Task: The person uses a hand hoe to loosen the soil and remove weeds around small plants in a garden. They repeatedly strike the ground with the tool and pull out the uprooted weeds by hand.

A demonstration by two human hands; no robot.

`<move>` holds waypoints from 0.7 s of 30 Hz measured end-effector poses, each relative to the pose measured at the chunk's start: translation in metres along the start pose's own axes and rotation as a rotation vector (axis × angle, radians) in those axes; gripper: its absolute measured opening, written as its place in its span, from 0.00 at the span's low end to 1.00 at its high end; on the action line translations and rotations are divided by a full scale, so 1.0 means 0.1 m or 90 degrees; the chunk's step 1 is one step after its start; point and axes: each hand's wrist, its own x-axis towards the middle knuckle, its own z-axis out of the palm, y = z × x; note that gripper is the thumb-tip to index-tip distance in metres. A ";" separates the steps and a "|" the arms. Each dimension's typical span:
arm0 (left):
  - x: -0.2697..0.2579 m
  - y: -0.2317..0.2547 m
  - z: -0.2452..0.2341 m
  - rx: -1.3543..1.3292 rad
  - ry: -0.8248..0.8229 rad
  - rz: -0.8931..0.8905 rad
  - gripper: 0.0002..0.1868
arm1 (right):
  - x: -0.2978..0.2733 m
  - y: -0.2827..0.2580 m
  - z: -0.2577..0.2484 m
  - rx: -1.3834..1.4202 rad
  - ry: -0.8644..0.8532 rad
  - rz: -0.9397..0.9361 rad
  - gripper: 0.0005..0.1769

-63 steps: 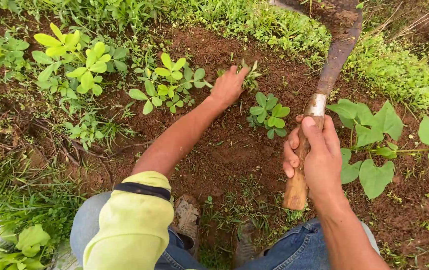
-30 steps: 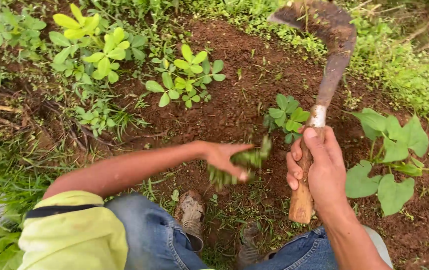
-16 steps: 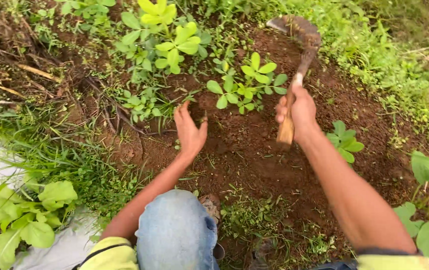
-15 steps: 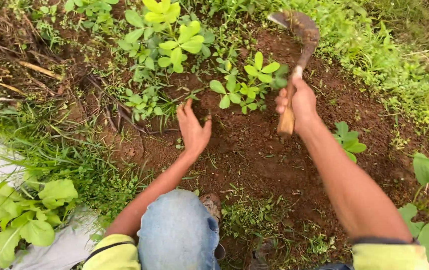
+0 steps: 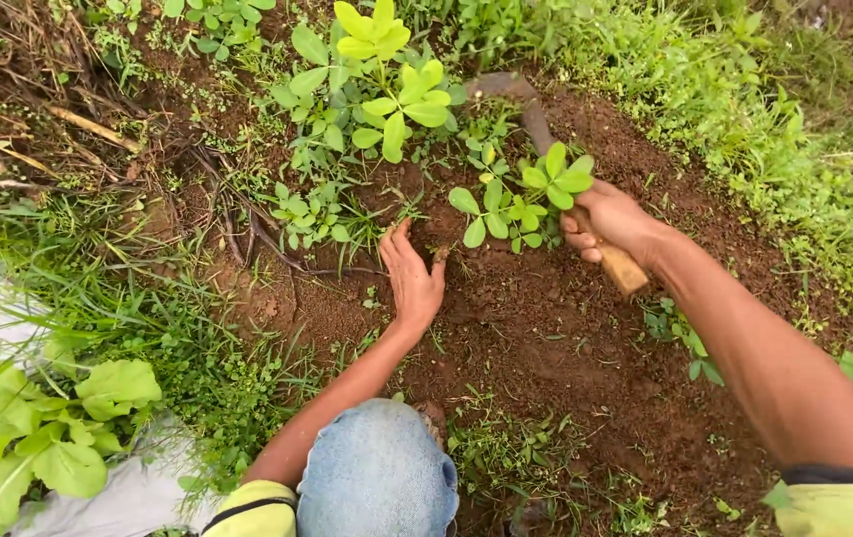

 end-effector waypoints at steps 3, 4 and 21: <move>-0.02 0.05 0.02 0.000 0.000 -0.010 0.47 | -0.13 -0.20 0.09 -0.009 0.026 -0.070 0.22; -0.02 0.04 0.01 -0.010 -0.001 -0.011 0.46 | -0.14 -0.27 0.17 -0.006 0.032 -0.088 0.23; -0.04 0.12 -0.05 -0.025 0.000 -0.017 0.45 | -0.39 -0.06 0.02 0.049 0.030 -0.045 0.21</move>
